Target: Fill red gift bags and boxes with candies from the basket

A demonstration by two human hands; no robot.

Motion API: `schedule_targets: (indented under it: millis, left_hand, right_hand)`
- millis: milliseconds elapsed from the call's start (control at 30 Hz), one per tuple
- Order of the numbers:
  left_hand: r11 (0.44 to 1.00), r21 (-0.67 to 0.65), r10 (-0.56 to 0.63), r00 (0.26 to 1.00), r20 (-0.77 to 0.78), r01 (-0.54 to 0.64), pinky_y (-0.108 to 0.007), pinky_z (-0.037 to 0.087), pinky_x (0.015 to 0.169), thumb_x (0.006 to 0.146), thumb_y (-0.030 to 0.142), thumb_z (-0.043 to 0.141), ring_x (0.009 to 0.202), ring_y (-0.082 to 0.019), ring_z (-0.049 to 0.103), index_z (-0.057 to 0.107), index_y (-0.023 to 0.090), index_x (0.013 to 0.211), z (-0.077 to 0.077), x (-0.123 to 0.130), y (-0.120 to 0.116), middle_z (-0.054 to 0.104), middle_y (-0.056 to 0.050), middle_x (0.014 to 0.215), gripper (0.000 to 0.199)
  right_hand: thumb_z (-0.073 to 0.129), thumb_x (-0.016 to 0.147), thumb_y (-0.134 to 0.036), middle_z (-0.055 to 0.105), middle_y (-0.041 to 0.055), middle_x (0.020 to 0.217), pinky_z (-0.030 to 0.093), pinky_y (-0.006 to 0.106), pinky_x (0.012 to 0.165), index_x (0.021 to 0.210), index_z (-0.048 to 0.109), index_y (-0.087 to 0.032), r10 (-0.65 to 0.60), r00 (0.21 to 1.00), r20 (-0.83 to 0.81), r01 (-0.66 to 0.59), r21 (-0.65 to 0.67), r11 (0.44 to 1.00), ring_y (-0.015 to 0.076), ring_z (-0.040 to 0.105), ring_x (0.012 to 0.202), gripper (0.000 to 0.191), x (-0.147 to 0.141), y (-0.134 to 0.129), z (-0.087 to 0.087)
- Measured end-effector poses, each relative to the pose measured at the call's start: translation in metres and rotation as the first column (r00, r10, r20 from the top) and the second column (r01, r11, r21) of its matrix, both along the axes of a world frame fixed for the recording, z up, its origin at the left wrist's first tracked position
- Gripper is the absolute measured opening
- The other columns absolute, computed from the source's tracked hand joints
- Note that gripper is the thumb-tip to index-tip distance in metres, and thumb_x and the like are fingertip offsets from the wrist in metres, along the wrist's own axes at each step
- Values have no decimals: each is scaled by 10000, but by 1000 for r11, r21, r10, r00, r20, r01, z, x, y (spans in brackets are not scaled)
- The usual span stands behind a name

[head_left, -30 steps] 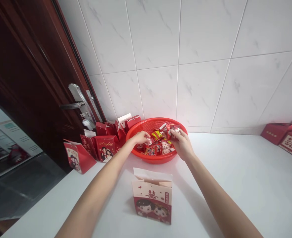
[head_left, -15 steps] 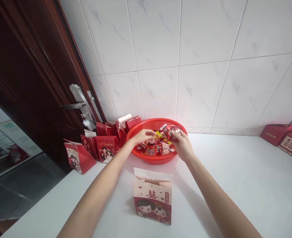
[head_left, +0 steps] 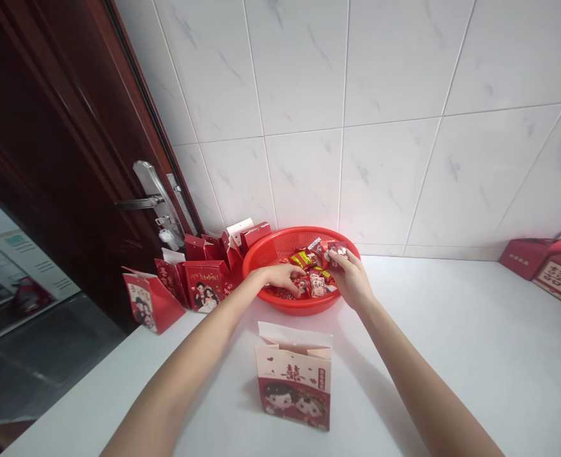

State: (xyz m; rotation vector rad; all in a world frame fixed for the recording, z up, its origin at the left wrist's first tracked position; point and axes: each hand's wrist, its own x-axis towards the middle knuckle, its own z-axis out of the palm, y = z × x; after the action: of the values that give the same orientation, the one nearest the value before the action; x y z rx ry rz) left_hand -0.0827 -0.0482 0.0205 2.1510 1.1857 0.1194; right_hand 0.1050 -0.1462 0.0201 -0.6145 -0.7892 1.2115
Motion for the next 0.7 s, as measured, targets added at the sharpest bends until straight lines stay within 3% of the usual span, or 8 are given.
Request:
schedule_targets:
  millis: [200,333,467,700]
  left_hand:
    - [992,101,-74,997,-2,74,-240,380,578,540,370,818,691,-185,608,708,223,741,4,1,-3,639,51,662,272]
    - [972,235,0,996,94,-22,-253,394,633,629,412,762,747,-191,592,661,200,755,4,-3,2,635,31,734,266]
    - [917,356,128,977,168,-181,-269,399,643,707,427,708,778,-203,587,587,192,769,3,-6,9,625,11,780,271]
    - [825,465,295,947,131,-321,-285,417,684,751,390,720,818,-226,615,544,213,762,3,-8,12,663,-17,834,250]
  right_hand:
    - [872,601,-366,648,-10,708,506,297,670,692,654,-206,8,1000,-2,-8,6,1000,167,596,734,286,0,-1,1]
    - [868,612,-368,653,-8,715,515,312,690,699,654,-209,18,1000,-3,-17,26,1000,174,605,741,281,0,-1,0]
    - [871,615,-368,658,-3,716,519,316,701,691,657,-205,23,1000,-3,-23,34,999,178,613,747,280,0,-1,0]
    - [868,611,-385,716,26,828,550,362,786,737,682,-213,23,999,-39,-21,30,999,220,672,847,283,1,2,-2]
